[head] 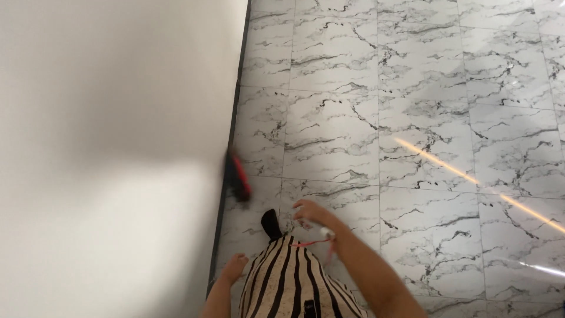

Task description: The person sweeps a marble-tiled floor using a broom with a red head and silver handle. They move systematically along walls, around a rolled rug, and near a doorway, gathering debris across the room.

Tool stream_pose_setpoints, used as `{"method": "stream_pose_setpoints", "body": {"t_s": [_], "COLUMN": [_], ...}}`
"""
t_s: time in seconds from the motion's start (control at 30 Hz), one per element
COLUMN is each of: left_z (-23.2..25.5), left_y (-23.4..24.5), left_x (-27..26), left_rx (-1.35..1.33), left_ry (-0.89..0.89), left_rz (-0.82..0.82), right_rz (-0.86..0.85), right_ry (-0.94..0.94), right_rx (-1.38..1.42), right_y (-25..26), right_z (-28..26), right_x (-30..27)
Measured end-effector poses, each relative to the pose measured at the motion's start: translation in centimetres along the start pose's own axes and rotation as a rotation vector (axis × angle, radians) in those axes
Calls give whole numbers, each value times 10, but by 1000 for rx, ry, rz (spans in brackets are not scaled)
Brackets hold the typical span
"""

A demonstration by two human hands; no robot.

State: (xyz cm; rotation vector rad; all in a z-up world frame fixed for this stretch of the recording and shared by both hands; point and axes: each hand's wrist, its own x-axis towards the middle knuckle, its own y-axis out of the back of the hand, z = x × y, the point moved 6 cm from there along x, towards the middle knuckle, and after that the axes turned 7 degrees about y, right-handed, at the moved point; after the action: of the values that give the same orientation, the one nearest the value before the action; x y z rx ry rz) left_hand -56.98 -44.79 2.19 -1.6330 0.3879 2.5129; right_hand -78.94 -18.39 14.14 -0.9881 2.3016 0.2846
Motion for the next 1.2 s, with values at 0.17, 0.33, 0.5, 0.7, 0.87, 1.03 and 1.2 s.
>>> {"method": "stream_pose_setpoints", "body": {"t_s": [0.17,0.33,0.5,0.7,0.87,1.03,1.2], "left_z": [65,128,123,140,111,100,131], "left_y": [70,84,113,104,106,108,100], "left_x": [35,65,88,73,58,54,60], "left_rx": [141,1542,150,46,-18,37,146], "left_ry": [-47,-520,-115,-251,9,113,35], "left_rz": [137,249,125,154,119,192,208], "right_rz": [241,519,681,432,201,128,258], "right_ry": [-174,-227,-250,-157,-204,-242,-406], "right_rx": [254,9,84,13,167,270,170], "right_y": [133,199,173,80,20,69,187], "right_z": [72,102,42,-47,-112,-85,-2], "right_x": [8,59,85,120,118,89,26]}}
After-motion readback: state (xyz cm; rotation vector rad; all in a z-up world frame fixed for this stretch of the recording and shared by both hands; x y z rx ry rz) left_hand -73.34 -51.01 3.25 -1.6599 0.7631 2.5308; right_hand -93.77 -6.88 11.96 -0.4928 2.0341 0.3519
